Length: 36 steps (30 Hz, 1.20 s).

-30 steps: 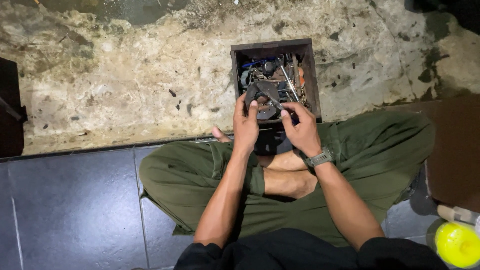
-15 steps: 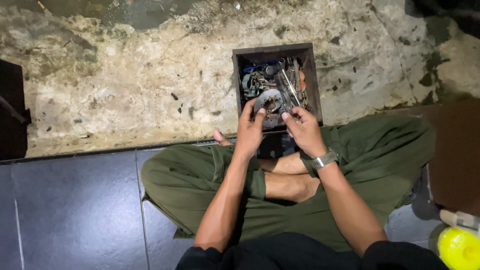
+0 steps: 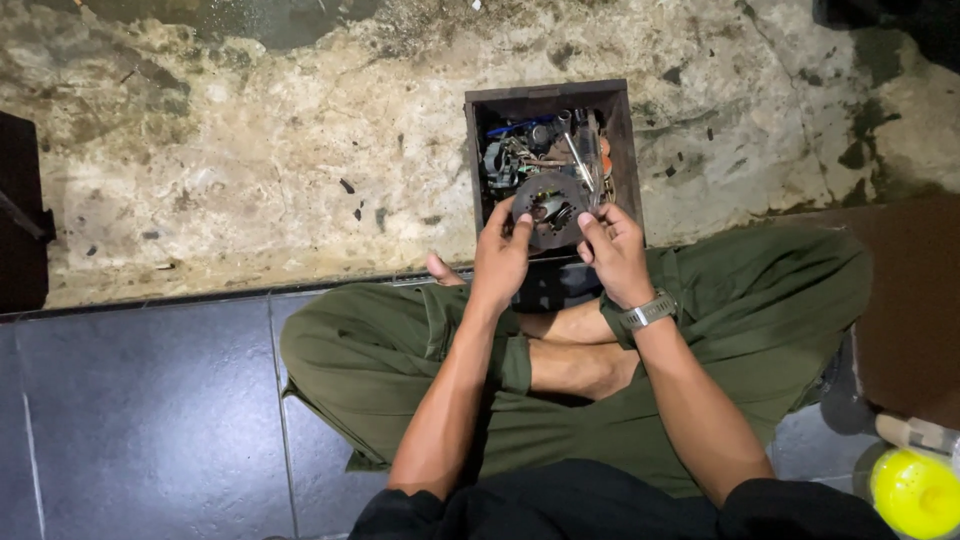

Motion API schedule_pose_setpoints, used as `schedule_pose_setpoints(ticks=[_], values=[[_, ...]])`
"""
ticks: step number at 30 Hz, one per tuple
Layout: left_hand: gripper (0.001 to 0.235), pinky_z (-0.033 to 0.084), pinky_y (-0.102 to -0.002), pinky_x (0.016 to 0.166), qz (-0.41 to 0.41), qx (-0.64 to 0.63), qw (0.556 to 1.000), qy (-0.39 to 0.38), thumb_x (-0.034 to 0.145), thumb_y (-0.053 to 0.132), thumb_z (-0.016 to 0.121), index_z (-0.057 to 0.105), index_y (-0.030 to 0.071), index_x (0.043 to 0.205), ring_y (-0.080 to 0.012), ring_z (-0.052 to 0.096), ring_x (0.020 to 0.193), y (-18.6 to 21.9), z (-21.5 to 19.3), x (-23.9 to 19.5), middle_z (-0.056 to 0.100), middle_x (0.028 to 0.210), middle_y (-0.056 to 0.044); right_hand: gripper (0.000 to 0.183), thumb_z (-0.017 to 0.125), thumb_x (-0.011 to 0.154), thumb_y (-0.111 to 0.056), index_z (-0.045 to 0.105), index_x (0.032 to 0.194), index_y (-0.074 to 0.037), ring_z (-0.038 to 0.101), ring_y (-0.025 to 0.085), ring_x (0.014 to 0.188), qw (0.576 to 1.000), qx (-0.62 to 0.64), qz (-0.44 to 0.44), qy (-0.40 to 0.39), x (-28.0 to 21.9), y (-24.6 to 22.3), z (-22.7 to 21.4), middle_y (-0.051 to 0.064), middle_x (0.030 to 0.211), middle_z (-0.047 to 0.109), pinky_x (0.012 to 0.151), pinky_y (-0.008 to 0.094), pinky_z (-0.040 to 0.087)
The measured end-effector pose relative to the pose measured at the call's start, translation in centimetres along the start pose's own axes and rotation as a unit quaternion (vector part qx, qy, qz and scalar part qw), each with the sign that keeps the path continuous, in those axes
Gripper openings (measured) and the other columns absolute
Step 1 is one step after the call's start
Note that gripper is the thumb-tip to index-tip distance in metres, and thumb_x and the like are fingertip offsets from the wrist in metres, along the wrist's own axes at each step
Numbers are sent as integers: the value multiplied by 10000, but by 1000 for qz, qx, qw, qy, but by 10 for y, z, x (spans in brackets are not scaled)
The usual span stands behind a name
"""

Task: A person sits on the floor and performs a detailed inspection and manual manipulation of a motorcycle carburetor's components.

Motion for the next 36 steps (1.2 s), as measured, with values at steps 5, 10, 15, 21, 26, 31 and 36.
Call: schedule_pose_setpoints(ticks=[5,10,15,21,26,31,36], values=[[409,551,-571,975,17,26,997,70,1039,131,518,520,-27,1417,-478,637,1176,39,-11,-7,608,1288,-348,114,572,1078,-139,567,986,-72,409,67,431,1000,-2,-3,-2,1,-1,1,16,500,453,428,194,298],[411,564,-558,959,12,74,995,63,1032,153,530,560,-18,1404,-461,651,1172,31,-8,-9,629,1274,-338,99,593,1063,-127,598,977,-77,482,75,448,1000,8,-4,1,1,-2,2,6,521,461,432,193,337],[463,541,-631,954,32,101,994,28,1066,149,450,419,2,1504,-488,607,1219,31,0,-9,517,1386,-346,109,573,1083,-149,586,1001,-78,402,81,407,1000,1,-8,5,2,2,-1,31,484,462,410,198,298],[397,570,-584,904,48,82,995,39,1073,104,442,473,-1,1454,-442,647,1169,21,-3,-2,571,1307,-305,86,564,1084,-134,582,1026,-74,410,79,402,1000,0,-2,20,4,5,-2,35,481,470,404,195,304],[371,571,-580,891,52,84,993,65,1048,105,491,533,-3,1401,-458,669,1115,28,-8,-3,603,1271,-315,69,563,1078,-114,589,1041,-61,435,83,414,1000,8,2,29,2,4,-3,41,498,478,406,194,328],[709,629,-450,771,-7,9,980,200,947,-8,567,289,97,1591,-321,713,929,44,-90,20,643,1157,-207,46,579,1073,-100,591,1053,-60,483,82,434,999,14,4,45,3,11,-10,32,529,476,410,186,364],[845,659,-397,751,71,-193,883,423,979,230,674,124,308,1616,-232,802,879,64,-255,42,744,1218,-128,78,559,1085,-87,593,1052,-25,467,79,426,999,9,-5,32,5,4,-3,28,535,457,396,190,354]])
Point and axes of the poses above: each hand's wrist, its own x-axis towards the middle knuckle, its own z-axis out of the palm, y = z × x, the point moved 5 cm from there along x, towards the middle knuckle
